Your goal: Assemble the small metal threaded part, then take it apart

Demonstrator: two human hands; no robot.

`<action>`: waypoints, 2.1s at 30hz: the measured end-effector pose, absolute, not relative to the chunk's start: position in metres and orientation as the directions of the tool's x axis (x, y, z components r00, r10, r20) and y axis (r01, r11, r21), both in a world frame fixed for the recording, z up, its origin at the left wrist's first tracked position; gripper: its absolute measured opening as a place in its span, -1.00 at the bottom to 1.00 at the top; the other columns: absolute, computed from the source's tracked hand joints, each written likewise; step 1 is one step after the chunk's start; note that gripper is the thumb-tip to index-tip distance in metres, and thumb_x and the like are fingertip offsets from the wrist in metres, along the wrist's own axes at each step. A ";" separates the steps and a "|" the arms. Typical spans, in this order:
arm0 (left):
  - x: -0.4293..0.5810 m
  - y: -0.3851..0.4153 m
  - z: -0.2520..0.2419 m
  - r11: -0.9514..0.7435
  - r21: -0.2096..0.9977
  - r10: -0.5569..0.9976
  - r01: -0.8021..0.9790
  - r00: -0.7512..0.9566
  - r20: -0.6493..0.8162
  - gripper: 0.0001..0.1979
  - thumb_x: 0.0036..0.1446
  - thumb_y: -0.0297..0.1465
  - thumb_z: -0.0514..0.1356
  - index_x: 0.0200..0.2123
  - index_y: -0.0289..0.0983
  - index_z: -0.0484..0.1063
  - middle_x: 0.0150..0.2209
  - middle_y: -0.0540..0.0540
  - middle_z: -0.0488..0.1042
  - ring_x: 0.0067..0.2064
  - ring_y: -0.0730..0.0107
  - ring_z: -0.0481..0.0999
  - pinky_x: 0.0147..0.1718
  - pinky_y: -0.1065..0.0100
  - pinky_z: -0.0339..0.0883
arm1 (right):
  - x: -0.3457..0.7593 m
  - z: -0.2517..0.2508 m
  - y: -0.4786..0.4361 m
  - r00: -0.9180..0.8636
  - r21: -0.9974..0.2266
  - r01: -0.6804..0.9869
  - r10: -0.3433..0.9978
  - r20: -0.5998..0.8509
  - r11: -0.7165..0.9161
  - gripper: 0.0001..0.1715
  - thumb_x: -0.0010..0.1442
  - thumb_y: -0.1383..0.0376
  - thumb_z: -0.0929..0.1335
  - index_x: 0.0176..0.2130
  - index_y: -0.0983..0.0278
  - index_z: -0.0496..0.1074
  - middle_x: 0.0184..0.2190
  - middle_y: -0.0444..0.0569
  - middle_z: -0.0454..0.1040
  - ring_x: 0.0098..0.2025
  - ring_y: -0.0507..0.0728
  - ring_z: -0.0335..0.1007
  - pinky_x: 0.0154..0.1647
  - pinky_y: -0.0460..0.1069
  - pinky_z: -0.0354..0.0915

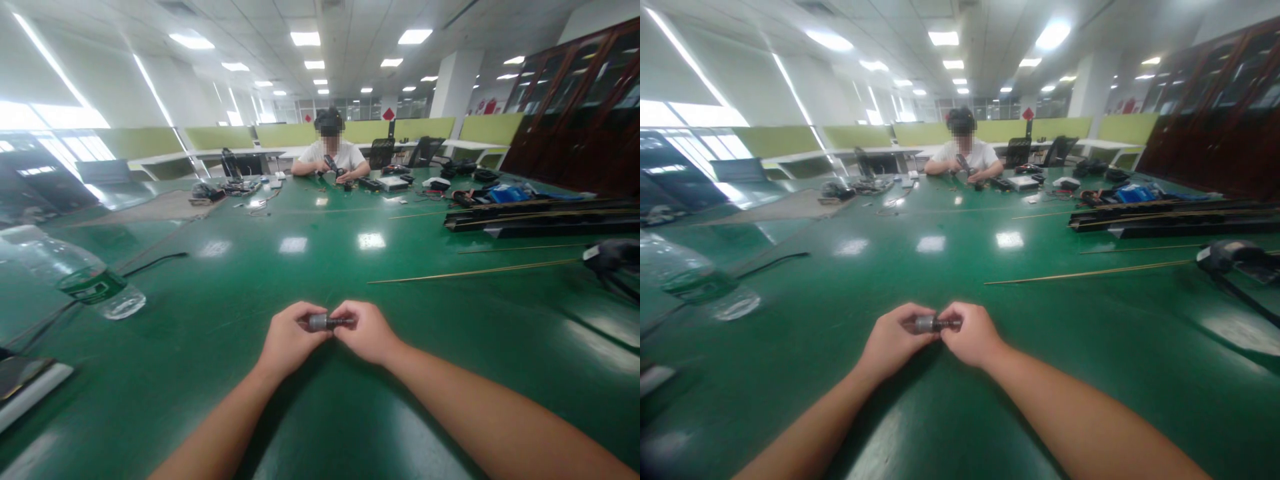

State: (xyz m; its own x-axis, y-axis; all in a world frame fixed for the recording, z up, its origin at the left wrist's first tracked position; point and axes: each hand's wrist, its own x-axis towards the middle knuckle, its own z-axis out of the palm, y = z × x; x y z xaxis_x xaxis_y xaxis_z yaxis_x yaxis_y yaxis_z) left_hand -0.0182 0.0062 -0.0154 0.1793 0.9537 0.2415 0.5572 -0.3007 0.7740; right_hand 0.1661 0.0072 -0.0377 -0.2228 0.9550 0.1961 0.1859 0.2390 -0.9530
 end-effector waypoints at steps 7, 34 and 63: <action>-0.019 0.006 -0.015 -0.296 0.771 0.955 0.563 0.184 0.232 -0.72 -0.12 -0.35 0.41 -0.26 -0.24 0.57 -0.28 -0.08 0.60 -0.23 0.21 0.60 -0.23 0.29 0.48 | 0.166 -0.038 0.008 -0.219 -0.960 0.179 0.960 0.173 0.214 -0.82 -0.06 0.47 0.38 -0.37 0.28 0.50 -0.42 -0.06 0.57 -0.40 0.12 0.49 -0.34 -0.03 0.37; -0.028 0.010 -0.010 -0.292 0.746 0.956 0.599 0.153 0.251 -0.71 -0.15 -0.39 0.41 -0.26 -0.22 0.57 -0.28 -0.05 0.59 -0.25 0.25 0.58 -0.19 0.26 0.46 | 0.167 -0.041 0.010 -0.206 -0.964 0.166 0.963 0.171 0.207 -0.85 -0.05 0.40 0.41 -0.36 0.31 0.45 -0.47 -0.10 0.51 -0.47 0.06 0.37 -0.43 -0.07 0.26; -0.033 0.013 -0.005 -0.368 0.722 0.928 0.585 0.178 0.329 -0.74 -0.11 -0.41 0.39 -0.25 -0.20 0.57 -0.28 -0.03 0.58 -0.27 0.31 0.57 -0.24 0.32 0.45 | 0.169 -0.041 0.011 -0.186 -0.995 0.066 0.981 0.062 0.076 -0.79 -0.04 0.30 0.47 -0.35 0.31 0.44 -0.53 -0.13 0.47 -0.54 0.04 0.35 -0.54 -0.09 0.25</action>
